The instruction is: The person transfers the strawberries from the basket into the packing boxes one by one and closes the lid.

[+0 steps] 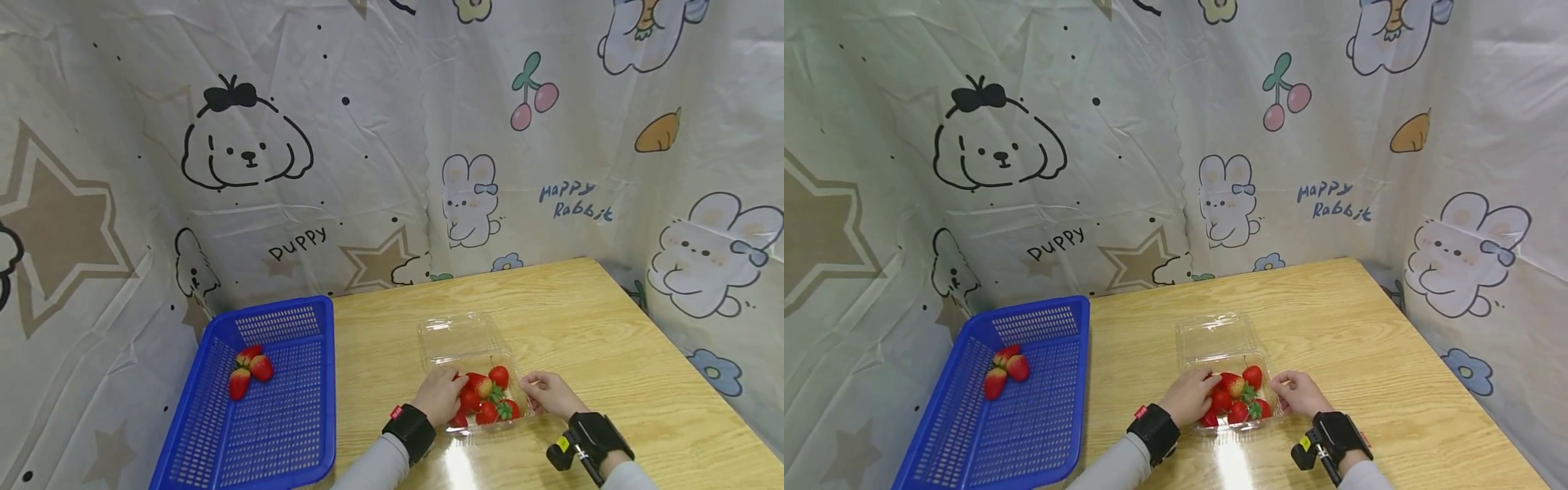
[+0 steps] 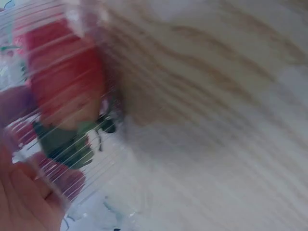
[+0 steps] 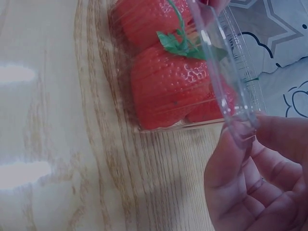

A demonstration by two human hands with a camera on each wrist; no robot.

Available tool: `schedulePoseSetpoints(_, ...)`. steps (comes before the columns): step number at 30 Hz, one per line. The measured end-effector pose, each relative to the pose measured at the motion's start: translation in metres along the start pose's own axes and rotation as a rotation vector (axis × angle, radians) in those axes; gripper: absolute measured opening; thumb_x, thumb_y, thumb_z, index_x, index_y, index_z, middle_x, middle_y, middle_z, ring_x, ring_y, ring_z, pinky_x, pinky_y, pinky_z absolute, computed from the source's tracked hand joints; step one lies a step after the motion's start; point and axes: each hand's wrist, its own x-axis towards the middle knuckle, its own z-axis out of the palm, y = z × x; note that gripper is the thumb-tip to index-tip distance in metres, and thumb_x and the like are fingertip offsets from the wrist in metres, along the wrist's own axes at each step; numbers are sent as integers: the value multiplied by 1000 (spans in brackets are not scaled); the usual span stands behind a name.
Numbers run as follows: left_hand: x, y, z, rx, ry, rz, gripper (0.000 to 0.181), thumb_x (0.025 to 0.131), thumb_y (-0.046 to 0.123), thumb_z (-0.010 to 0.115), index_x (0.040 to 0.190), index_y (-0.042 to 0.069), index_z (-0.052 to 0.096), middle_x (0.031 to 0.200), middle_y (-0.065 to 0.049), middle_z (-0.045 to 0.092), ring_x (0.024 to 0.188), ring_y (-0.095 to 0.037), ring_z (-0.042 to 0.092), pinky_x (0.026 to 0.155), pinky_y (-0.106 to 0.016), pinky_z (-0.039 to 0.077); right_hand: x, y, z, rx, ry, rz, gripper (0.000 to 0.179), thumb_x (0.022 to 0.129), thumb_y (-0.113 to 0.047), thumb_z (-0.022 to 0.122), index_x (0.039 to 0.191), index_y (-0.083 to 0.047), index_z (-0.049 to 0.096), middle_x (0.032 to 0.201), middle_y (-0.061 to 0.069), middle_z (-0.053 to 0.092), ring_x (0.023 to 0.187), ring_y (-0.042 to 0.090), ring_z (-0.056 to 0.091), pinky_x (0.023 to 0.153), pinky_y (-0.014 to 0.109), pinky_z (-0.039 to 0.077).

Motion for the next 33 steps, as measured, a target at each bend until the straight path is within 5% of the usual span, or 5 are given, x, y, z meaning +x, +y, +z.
schedulePoseSetpoints(6, 3, -7, -21, -110, -21, 34, 43, 77, 16, 66, 119, 12, 59, 113, -7, 58, 102, -19, 57, 89, -28, 44, -1, -1, 2, -19, 13, 0, 24, 93, -11, 50, 104, 10, 53, 61, 3, 50, 56, 16, 50, 52, 32, 48)
schedulePoseSetpoints(12, 7, -25, -75, -228, 68, -32, 53, 82, 15, 64, 132, 10, 47, 134, -13, 44, 120, -26, 46, 98, -40, 40, -1, -1, 2, -20, 7, -3, 25, 93, -12, 50, 104, 10, 53, 61, 4, 50, 56, 16, 51, 53, 34, 49)
schedulePoseSetpoints(22, 1, -83, -154, -183, 580, -126, 63, 77, 7, 67, 135, 8, 40, 144, -15, 28, 125, -33, 37, 100, -46, 35, 1, -1, 0, -14, 5, 6, 24, 93, -12, 50, 104, 9, 53, 61, 4, 50, 56, 16, 50, 52, 33, 49)
schedulePoseSetpoints(27, -13, -123, -164, -163, 686, -217, 62, 77, 4, 67, 133, 6, 40, 142, -17, 27, 126, -35, 33, 102, -49, 30, 1, -1, 0, -8, -7, -13, 25, 94, -12, 50, 104, 11, 52, 61, 4, 49, 56, 16, 50, 52, 34, 49)
schedulePoseSetpoints(33, -41, -174, -153, -212, 625, -405, 57, 83, 4, 61, 135, 6, 37, 144, -17, 24, 129, -36, 27, 105, -50, 23, 1, 0, 0, -20, 3, -12, 25, 93, -13, 50, 104, 10, 53, 61, 4, 50, 56, 16, 50, 52, 33, 49)
